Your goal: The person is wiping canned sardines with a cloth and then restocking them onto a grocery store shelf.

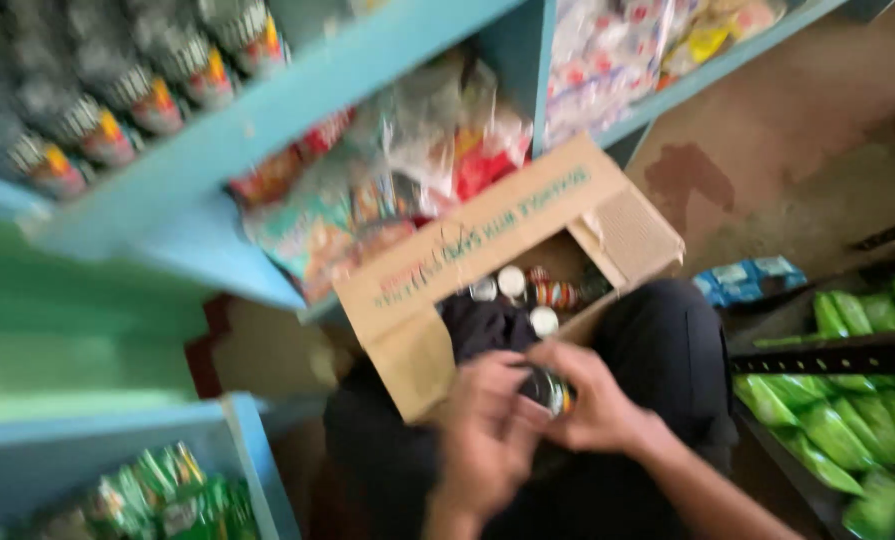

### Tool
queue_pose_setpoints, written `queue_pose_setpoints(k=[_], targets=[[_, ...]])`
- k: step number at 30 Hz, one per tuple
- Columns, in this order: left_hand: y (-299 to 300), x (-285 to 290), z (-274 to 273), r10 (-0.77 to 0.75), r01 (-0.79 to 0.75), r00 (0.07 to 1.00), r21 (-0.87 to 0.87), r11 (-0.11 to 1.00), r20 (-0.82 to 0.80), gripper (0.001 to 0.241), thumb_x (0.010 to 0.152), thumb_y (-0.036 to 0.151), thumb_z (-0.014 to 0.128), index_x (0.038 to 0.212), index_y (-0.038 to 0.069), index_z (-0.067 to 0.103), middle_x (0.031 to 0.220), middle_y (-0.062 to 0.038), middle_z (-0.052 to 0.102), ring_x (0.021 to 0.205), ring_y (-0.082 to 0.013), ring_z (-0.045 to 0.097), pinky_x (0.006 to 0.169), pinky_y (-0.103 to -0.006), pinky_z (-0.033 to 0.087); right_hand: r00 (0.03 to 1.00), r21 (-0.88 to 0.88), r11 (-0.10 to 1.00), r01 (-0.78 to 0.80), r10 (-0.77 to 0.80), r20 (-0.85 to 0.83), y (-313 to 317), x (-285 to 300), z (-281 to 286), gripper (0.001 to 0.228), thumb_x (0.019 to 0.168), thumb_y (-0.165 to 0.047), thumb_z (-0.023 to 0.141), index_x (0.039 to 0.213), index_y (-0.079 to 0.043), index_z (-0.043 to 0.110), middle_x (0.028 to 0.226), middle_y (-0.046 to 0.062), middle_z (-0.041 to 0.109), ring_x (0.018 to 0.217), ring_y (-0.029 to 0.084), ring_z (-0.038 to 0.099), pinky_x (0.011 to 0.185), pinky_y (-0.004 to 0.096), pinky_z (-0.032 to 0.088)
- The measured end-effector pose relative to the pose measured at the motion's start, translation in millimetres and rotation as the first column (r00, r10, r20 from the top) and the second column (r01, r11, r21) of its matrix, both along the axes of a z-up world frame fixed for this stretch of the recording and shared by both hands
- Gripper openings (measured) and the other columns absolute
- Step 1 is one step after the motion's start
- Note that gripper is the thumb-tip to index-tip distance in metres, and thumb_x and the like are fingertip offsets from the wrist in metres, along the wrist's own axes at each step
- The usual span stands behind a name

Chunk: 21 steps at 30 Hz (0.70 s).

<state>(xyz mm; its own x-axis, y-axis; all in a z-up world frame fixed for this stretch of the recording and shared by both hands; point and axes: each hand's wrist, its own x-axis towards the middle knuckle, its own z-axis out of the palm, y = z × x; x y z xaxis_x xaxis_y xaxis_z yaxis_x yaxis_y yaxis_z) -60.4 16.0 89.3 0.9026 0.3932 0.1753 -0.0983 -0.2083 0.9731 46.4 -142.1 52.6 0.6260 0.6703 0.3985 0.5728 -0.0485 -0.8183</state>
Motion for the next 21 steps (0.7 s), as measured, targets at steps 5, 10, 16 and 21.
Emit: queue_pose_setpoints(k=[5, 10, 16, 21], targets=[[-24, 10, 4, -0.267, 0.239, 0.964, 0.487, 0.840, -0.012, 0.053, 0.104, 0.038, 0.051, 0.143, 0.002, 0.056, 0.144, -0.031, 0.043, 0.123, -0.0469, 0.052, 0.105, -0.0548, 0.041, 0.966, -0.108, 0.990, 0.087, -0.110, -0.233, -19, -10, -6, 0.064, 0.054, -0.010, 0.079, 0.117, -0.006, 0.066, 0.089, 0.005, 0.075, 0.067, 0.019, 0.065, 0.064, 0.030, 0.056], [-30, 2, 17, -0.283, 0.270, 0.958, 0.466, 0.843, -0.042, 0.053, 0.093, 0.009, 0.057, 0.144, -0.003, 0.051, 0.131, -0.027, 0.047, 0.107, -0.0408, 0.049, 0.098, -0.0507, 0.041, 0.948, -0.134, 0.987, 0.091, -0.127, -0.292, -19, -7, -11, 0.054, 0.049, -0.007, 0.081, 0.102, -0.006, 0.070, 0.087, 0.003, 0.075, 0.070, 0.016, 0.066, 0.067, 0.029, 0.056], [-7, 3, 35, -0.267, 0.196, 0.959, 0.448, 0.873, 0.100, 0.038, 0.086, -0.003, 0.062, 0.124, -0.004, 0.067, 0.103, -0.013, 0.063, 0.088, -0.0295, 0.055, 0.081, -0.0386, 0.048, 0.962, -0.127, 0.992, -0.002, -0.033, -0.270, -10, -6, -2, 0.054, 0.049, -0.007, 0.084, 0.101, -0.007, 0.071, 0.085, 0.002, 0.075, 0.067, 0.018, 0.068, 0.064, 0.028, 0.056], [-3, 9, 32, -0.221, 0.121, 0.960, 0.455, 0.882, 0.174, 0.032, 0.080, -0.006, 0.073, 0.112, -0.005, 0.069, 0.093, -0.011, 0.067, 0.079, -0.0271, 0.057, 0.073, -0.0371, 0.049, 0.970, -0.141, 0.990, -0.027, -0.008, -0.244, -8, 1, 3, 0.052, 0.046, -0.010, 0.083, 0.097, -0.009, 0.074, 0.078, 0.000, 0.072, 0.061, 0.018, 0.063, 0.059, 0.028, 0.053]])
